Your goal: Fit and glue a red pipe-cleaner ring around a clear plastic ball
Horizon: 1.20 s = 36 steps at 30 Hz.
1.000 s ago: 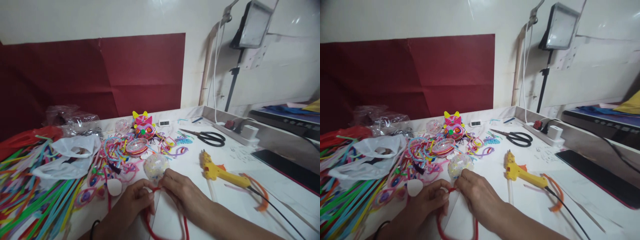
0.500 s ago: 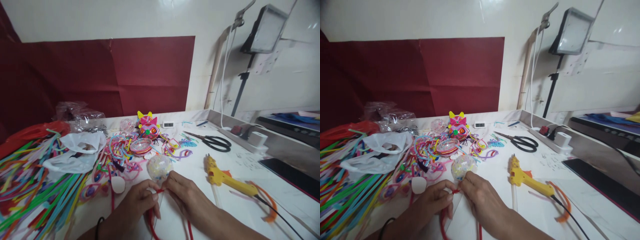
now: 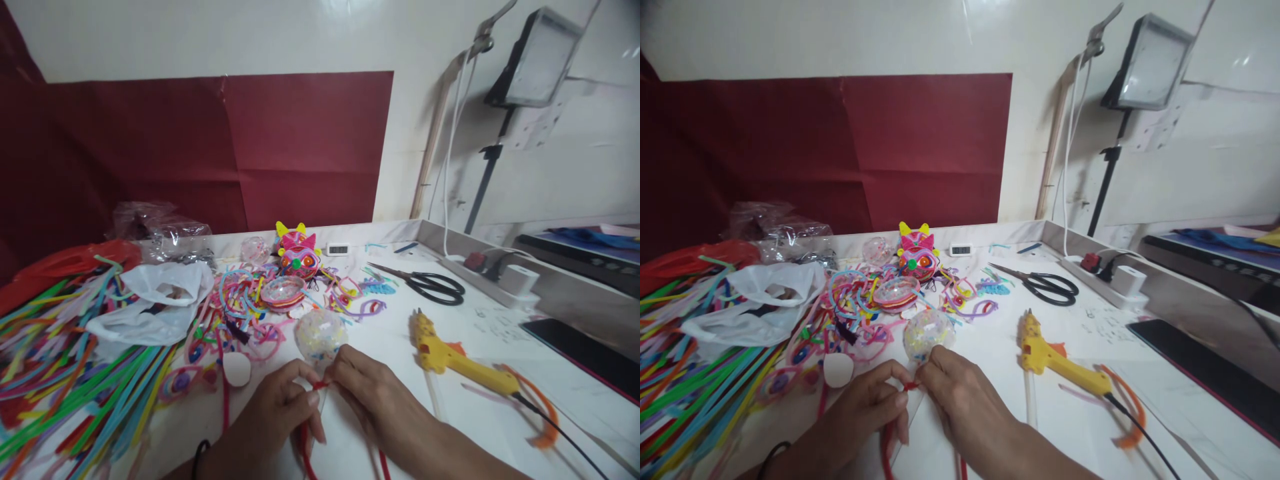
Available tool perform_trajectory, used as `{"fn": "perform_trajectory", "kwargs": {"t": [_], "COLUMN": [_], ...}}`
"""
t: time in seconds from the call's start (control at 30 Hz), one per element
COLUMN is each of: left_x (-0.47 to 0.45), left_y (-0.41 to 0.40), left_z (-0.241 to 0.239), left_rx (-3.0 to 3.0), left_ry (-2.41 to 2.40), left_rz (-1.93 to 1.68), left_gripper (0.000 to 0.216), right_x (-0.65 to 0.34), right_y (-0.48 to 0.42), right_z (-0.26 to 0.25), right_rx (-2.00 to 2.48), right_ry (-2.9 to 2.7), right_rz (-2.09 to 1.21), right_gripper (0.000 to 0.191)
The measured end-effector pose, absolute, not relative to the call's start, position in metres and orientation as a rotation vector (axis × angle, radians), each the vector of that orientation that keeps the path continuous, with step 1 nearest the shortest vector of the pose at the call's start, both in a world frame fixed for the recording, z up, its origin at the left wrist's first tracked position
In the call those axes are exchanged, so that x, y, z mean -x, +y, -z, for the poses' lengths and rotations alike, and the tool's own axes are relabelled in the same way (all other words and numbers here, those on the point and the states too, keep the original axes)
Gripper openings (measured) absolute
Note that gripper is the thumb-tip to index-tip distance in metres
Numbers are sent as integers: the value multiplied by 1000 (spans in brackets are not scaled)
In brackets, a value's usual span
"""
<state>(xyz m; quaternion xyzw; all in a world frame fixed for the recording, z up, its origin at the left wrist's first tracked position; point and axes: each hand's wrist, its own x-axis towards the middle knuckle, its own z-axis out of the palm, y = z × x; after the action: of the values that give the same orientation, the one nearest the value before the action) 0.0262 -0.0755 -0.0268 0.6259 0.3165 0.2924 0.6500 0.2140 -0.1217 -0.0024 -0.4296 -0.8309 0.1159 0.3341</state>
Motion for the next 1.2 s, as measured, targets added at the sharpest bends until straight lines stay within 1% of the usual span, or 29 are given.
{"fn": "perform_trajectory", "kwargs": {"t": [1.2], "left_x": [-29], "left_y": [-80], "left_z": [25], "left_rx": [-1363], "left_ry": [706], "left_rz": [-673], "left_gripper": [40], "right_x": [-212], "right_y": [-123], "right_z": [0], "right_rx": [1114], "right_ry": [-2192], "right_rz": [-284], "right_gripper": [22]}}
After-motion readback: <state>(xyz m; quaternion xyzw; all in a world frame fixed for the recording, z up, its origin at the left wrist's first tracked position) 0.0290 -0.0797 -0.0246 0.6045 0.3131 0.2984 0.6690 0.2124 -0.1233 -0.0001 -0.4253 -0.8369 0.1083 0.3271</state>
